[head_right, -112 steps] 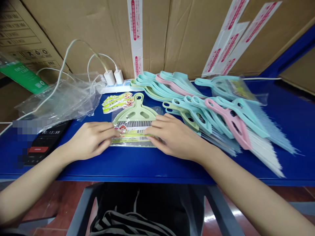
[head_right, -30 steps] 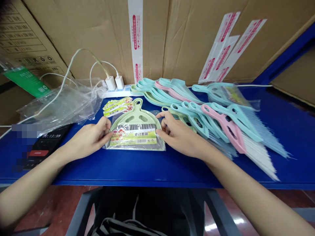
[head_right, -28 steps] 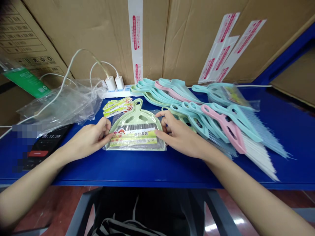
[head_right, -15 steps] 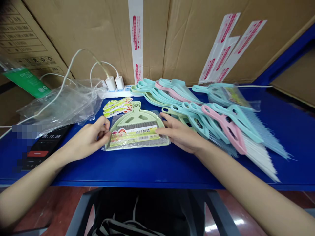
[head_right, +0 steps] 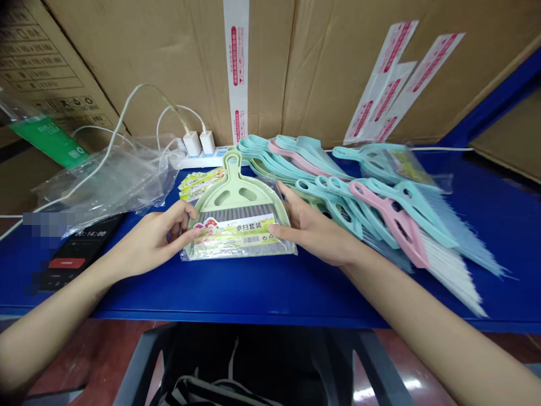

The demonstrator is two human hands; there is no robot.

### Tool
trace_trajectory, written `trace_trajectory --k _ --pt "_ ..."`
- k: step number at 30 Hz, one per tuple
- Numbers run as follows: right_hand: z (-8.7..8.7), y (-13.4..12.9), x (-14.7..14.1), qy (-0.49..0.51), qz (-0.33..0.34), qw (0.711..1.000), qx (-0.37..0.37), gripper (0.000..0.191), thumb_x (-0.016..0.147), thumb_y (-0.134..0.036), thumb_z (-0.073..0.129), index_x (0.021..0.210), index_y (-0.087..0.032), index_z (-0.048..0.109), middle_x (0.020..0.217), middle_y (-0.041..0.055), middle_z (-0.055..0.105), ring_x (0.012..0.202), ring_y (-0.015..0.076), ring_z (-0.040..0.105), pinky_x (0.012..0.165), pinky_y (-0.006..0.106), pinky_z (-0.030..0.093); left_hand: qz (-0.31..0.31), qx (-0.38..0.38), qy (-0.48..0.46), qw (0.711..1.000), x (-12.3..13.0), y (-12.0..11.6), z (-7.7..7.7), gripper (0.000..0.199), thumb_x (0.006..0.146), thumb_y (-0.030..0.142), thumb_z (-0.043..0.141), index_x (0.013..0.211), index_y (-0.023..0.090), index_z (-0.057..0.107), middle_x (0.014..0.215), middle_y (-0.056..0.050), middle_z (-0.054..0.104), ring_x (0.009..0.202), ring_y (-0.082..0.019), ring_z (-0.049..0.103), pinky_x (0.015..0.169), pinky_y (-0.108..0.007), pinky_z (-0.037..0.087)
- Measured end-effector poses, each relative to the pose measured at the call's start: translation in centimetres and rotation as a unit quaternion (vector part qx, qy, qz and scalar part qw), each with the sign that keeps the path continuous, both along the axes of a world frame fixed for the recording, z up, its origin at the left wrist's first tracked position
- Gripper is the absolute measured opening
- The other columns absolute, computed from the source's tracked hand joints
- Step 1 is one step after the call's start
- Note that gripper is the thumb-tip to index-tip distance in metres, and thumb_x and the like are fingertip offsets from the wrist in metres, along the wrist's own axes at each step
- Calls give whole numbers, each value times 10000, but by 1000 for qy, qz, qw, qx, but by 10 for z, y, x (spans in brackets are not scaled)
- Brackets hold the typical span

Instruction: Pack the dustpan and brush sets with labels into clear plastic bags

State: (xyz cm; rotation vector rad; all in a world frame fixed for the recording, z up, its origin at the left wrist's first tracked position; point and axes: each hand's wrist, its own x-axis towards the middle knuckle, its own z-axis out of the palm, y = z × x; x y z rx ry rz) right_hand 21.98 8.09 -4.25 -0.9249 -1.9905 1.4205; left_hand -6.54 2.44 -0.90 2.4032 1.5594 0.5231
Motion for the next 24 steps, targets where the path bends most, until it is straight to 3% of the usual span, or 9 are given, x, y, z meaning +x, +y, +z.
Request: trace_trajectory --k 3,8,16,20,24 --pt "4 -3 -5 24 -16 999 -19 1075 849 -555 649 1595 -297 -81 1588 107 376 1384 323 447 1090 529 439 19 -3 -6 1000 2 0 -2 264 909 465 515 989 235 413 512 121 449 444 -124 475 490 -239 309" --pt "8 -5 -12 21 -42 999 -3 1203 758 -597 710 1598 -240 -74 1592 127 362 1430 355 368 1116 552 400 27 -21 -89 995 3 1 -11 291 878 398 581 1022 244 380 530 136 379 436 -99 394 493 -234 295" --pt "1 -6 -25 -82 -180 971 138 1206 659 -602 745 1583 -169 101 1618 173 270 1470 405 255 1178 592 266 -3 -2 -211 977 11 7 -22 243 866 304 588 905 248 355 730 86 359 527 -72 311 507 -231 298" --pt "0 -10 -32 -92 -199 963 158 1128 693 -556 700 1565 -126 127 1612 194 268 1486 400 208 1184 585 257 7 44 -229 973 18 10 -25 360 797 296 688 839 242 334 771 82 361 562 -68 286 532 -233 285" --pt "-1 -11 -33 -110 -195 959 171 1088 715 -547 688 1565 -161 130 1612 186 273 1483 425 196 1156 652 253 10 55 -233 971 18 13 -28 365 791 235 672 807 243 308 732 88 318 562 -74 255 533 -233 270"
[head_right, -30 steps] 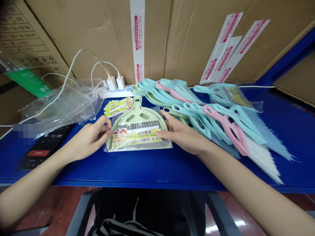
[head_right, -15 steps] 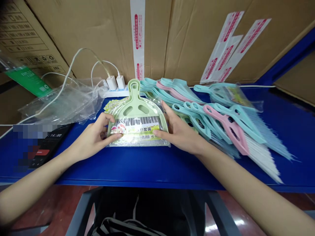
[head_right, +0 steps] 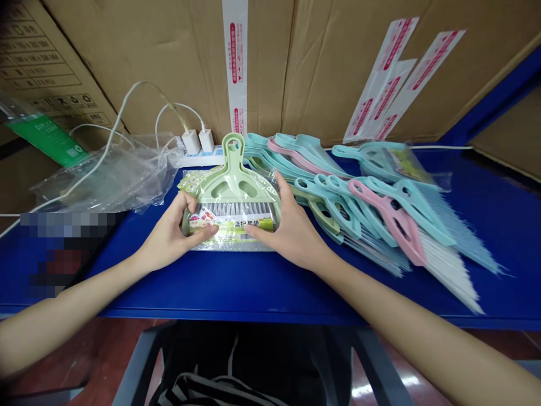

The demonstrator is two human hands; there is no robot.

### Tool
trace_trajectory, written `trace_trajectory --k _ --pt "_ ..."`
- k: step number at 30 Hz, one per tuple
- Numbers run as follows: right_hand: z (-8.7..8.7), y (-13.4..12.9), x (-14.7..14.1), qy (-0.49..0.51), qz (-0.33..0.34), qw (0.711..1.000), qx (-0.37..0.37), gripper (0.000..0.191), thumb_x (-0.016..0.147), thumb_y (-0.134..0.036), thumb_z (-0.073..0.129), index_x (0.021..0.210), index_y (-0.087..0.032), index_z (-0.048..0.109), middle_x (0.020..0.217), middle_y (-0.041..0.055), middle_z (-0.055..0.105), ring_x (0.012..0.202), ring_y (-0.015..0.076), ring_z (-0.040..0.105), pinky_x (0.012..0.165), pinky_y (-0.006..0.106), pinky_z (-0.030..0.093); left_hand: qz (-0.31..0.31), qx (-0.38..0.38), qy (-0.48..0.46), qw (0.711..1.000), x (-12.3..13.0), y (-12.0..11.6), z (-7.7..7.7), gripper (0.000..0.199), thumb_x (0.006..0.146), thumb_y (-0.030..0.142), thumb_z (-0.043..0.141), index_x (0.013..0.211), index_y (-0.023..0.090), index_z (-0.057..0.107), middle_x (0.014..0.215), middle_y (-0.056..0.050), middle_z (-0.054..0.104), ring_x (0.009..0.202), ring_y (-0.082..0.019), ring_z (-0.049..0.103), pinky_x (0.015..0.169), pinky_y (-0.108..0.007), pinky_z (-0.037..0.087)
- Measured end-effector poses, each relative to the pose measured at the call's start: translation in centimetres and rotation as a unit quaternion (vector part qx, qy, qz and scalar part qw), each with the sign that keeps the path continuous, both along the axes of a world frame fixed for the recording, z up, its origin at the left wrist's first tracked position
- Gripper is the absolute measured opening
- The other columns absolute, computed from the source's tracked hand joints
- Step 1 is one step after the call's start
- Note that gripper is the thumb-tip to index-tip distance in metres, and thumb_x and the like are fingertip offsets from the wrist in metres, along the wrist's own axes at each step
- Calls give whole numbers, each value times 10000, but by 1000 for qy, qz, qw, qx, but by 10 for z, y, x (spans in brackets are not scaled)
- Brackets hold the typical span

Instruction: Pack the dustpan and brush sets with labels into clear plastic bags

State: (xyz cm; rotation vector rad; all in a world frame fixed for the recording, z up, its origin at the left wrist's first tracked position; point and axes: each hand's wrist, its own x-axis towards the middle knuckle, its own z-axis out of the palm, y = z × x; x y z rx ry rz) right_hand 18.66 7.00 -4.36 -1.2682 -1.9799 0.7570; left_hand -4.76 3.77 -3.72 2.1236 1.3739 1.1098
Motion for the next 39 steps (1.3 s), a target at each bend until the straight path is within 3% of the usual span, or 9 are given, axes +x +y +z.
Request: trace_trajectory --k 9,13,17,23,28,30,34,36,39 --pt "3 9 16 -51 89 994 -47 1103 744 -574 646 1587 -140 83 1650 162 183 1486 404 201 1181 579 255 -54 -60 -6 997 -10 4 3 272 813 225 616 815 241 345 704 79 326 530 -81 279 500 -247 258" --pt "7 10 28 -10 175 975 -134 1053 804 -578 569 1598 -219 -24 1617 144 291 1336 370 491 1061 574 451 -65 -112 0 992 -15 1 8 221 831 255 605 851 240 385 655 88 302 524 -91 286 500 -249 262" --pt "11 8 33 -27 159 970 -180 1061 811 -616 561 1603 -210 -16 1519 194 419 960 293 698 797 466 616 -67 -155 28 985 -21 -5 15 200 860 333 587 880 238 412 620 94 305 531 -100 306 492 -236 276" --pt "12 6 36 -98 131 983 -85 879 865 -562 509 1580 -148 210 1113 132 617 587 168 630 573 356 567 -78 -176 150 970 -25 -9 21 161 908 365 524 955 235 442 567 109 371 505 -105 388 509 -221 316" --pt "18 4 36 -183 73 959 205 401 972 -368 431 1265 -189 638 794 69 623 624 198 582 556 335 467 25 -84 369 925 -23 -15 23 385 965 423 480 1306 244 483 716 38 545 535 -140 519 524 -246 359" --pt "20 1 32 -181 127 934 281 341 1007 -304 398 1113 -212 709 770 59 616 628 177 562 568 307 446 60 -22 420 905 -21 -17 23 459 980 453 460 1401 269 456 841 -9 592 584 -152 564 520 -249 382" --pt "20 -4 22 -165 278 888 328 358 1033 -308 399 1086 -182 730 719 37 568 652 161 531 594 274 435 -73 85 404 908 -15 -20 21 362 1031 384 359 1267 298 621 872 -23 570 710 -145 599 601 -234 466" --pt "18 -5 18 -178 308 875 328 365 1034 -325 402 1112 -183 729 716 33 552 668 166 515 627 280 439 -139 111 395 901 -10 -22 19 365 1037 347 347 1201 301 671 868 -27 560 748 -146 593 621 -232 478" --pt "15 -5 16 -201 327 864 328 357 1028 -324 412 1122 -205 735 727 35 556 691 178 501 666 301 431 -157 113 397 897 -6 -22 16 352 1031 331 374 1222 299 668 864 -30 554 760 -156 584 612 -241 480"
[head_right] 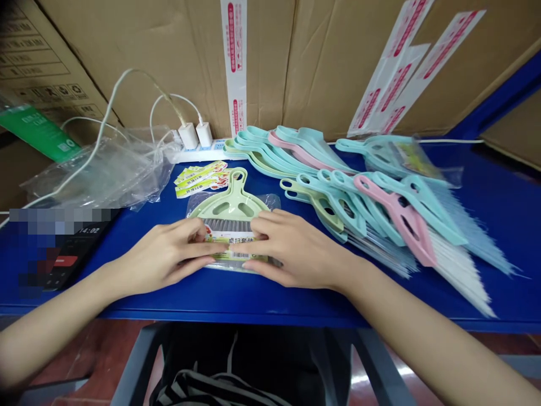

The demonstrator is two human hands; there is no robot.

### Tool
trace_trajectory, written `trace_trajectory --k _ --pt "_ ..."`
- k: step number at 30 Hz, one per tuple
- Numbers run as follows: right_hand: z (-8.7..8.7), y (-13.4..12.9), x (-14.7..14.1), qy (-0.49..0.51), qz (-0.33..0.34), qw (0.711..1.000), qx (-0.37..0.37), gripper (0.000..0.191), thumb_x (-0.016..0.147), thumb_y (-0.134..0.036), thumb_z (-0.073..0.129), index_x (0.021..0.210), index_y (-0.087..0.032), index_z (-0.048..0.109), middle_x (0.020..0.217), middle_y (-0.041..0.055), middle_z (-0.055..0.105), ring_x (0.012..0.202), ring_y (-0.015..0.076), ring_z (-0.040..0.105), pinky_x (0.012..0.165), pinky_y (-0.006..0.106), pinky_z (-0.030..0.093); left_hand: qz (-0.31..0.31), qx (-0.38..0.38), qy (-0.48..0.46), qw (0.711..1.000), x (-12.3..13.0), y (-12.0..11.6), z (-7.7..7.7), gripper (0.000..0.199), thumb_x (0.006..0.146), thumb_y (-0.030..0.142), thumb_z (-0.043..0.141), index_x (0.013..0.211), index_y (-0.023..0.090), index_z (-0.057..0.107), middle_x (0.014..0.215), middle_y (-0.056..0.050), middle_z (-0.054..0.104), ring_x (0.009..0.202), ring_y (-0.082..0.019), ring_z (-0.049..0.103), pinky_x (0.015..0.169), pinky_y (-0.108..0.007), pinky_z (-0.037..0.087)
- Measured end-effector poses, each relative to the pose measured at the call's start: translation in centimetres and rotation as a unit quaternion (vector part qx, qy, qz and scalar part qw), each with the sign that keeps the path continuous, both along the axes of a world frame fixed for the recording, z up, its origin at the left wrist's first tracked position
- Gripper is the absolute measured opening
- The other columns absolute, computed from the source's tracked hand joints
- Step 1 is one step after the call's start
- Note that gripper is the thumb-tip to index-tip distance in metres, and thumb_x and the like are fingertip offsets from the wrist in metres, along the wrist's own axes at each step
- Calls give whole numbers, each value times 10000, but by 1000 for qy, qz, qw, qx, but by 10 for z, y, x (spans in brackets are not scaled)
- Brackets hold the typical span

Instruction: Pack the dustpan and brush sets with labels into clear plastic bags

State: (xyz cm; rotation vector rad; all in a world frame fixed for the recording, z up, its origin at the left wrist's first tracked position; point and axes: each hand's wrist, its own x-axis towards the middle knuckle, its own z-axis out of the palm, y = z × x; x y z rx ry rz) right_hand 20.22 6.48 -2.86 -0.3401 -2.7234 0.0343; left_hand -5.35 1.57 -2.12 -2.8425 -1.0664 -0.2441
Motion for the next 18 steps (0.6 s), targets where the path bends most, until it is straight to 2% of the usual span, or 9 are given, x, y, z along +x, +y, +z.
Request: trace_trajectory --k 5,9,13,18 --pt "-3 -1 0 -15 -5 1000 12 358 1022 -324 422 1154 -200 730 748 51 573 721 200 493 673 323 400 7 -5 14 1000 1 0 0 359 1032 325 369 1243 303 659 867 -28 555 756 -153 590 615 -243 486" --pt "-4 -2 -2 -11 -12 1000 -7 352 1025 -308 420 1137 -187 731 764 53 598 746 200 499 694 326 396 17 -9 26 999 1 0 3 342 1024 308 395 1199 295 688 866 -30 582 746 -147 594 614 -236 478" --pt "-4 -2 -2 -8 -17 999 -35 346 1024 -312 427 1057 -188 747 763 52 612 766 198 502 707 329 393 22 -27 -2 999 -1 1 7 345 1013 286 404 1110 273 734 818 -26 610 714 -147 599 619 -242 467" --pt "0 0 4 -16 -37 996 -76 381 1023 -320 423 878 -204 757 717 44 615 745 193 481 702 339 374 49 -90 -24 994 -7 3 14 328 973 292 446 1044 285 766 818 -20 680 680 -142 627 594 -235 447"
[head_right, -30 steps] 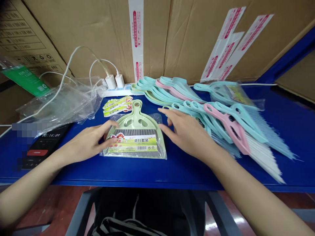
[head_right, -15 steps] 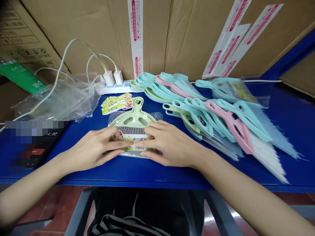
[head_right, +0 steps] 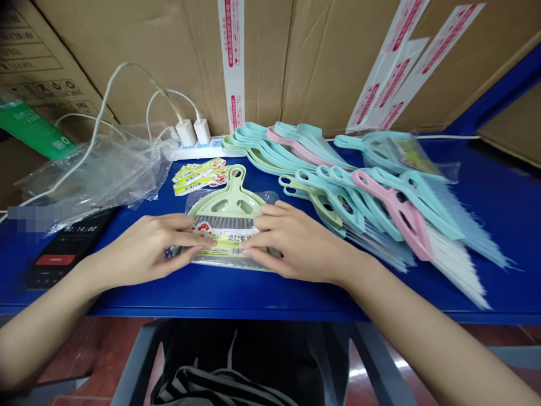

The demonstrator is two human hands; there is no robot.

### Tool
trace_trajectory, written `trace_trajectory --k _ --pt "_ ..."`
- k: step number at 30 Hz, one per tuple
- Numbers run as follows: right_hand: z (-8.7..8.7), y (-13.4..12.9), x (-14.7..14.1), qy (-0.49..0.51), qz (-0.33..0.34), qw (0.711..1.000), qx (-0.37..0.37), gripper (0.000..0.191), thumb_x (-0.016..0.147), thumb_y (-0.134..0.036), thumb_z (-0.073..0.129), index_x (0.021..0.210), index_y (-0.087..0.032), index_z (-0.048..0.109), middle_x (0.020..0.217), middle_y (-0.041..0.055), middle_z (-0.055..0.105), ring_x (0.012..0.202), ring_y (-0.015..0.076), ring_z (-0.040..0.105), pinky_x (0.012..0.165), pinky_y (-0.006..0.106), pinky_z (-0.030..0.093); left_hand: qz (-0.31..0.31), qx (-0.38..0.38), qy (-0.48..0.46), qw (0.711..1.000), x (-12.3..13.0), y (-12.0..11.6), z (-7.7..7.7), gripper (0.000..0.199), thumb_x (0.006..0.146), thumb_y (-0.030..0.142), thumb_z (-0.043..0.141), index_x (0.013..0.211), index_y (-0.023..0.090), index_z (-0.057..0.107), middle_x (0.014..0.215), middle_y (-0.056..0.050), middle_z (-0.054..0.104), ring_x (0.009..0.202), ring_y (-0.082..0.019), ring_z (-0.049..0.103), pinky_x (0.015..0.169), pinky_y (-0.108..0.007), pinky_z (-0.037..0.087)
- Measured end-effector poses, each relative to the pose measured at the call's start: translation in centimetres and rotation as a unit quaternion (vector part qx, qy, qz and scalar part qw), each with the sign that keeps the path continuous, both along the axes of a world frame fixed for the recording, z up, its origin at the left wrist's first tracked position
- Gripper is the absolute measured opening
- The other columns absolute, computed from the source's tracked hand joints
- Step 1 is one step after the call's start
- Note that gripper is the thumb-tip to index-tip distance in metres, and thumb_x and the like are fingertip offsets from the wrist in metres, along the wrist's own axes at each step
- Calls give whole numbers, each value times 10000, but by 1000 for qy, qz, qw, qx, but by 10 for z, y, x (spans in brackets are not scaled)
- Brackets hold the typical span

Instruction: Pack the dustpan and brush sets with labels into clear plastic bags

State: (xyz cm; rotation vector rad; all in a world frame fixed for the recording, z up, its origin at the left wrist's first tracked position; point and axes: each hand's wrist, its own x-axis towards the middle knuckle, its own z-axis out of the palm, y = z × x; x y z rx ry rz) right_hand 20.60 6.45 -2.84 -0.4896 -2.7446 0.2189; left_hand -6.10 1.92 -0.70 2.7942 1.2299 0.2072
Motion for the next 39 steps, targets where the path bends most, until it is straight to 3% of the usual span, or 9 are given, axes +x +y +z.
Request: trace_trajectory --k 5,9,14,18,24,28,33,39 --pt "6 4 10 -13 0 999 -30 395 1020 -357 438 820 -219 750 670 28 626 703 183 465 700 350 365 33 -96 -33 994 -12 4 7 307 941 309 483 1050 285 769 992 -12 777 803 -164 707 673 -242 486" --pt "10 5 14 -16 3 998 -61 386 1013 -359 456 752 -221 705 627 8 628 659 170 475 670 342 358 66 -139 -36 987 -24 8 11 285 905 301 510 971 267 785 915 -5 789 741 -150 699 638 -223 468" --pt "12 4 12 -9 -2 997 -79 393 1006 -334 441 659 -226 592 598 -8 618 586 149 472 650 337 366 63 -127 -37 989 -27 9 13 302 906 321 490 825 231 767 691 10 727 544 -101 569 535 -206 383" --pt "10 3 8 -14 -23 996 -79 405 1004 -370 407 639 -231 512 570 -13 546 548 140 465 604 312 379 58 -108 -42 992 -23 8 11 315 932 328 437 873 232 731 735 9 723 561 -106 566 543 -212 381" --pt "7 5 10 4 -151 984 -90 298 960 -394 428 700 -249 409 495 -59 416 443 124 394 468 276 286 63 -55 8 996 -20 9 4 346 984 336 364 802 219 634 684 12 673 578 -129 585 556 -231 360" --pt "6 4 9 9 -180 971 -159 274 939 -449 455 758 -265 361 490 -72 467 422 126 408 448 274 292 97 -47 28 994 -20 10 1 339 991 397 371 851 221 625 677 8 662 588 -151 598 559 -245 355" --pt "7 -1 5 32 -163 954 -250 261 908 -433 498 797 -273 324 528 -75 487 452 127 450 446 269 328 137 -74 8 988 -20 11 -2 156 931 294 426 818 220 504 537 60 535 472 -134 508 510 -246 288" --pt "4 4 6 99 -186 920 -330 273 882 -459 528 836 -263 343 654 -59 487 506 112 483 480 262 397 115 -126 -81 982 -19 10 -2 66 885 276 433 841 234 406 493 114 453 422 -99 367 478 -217 261"
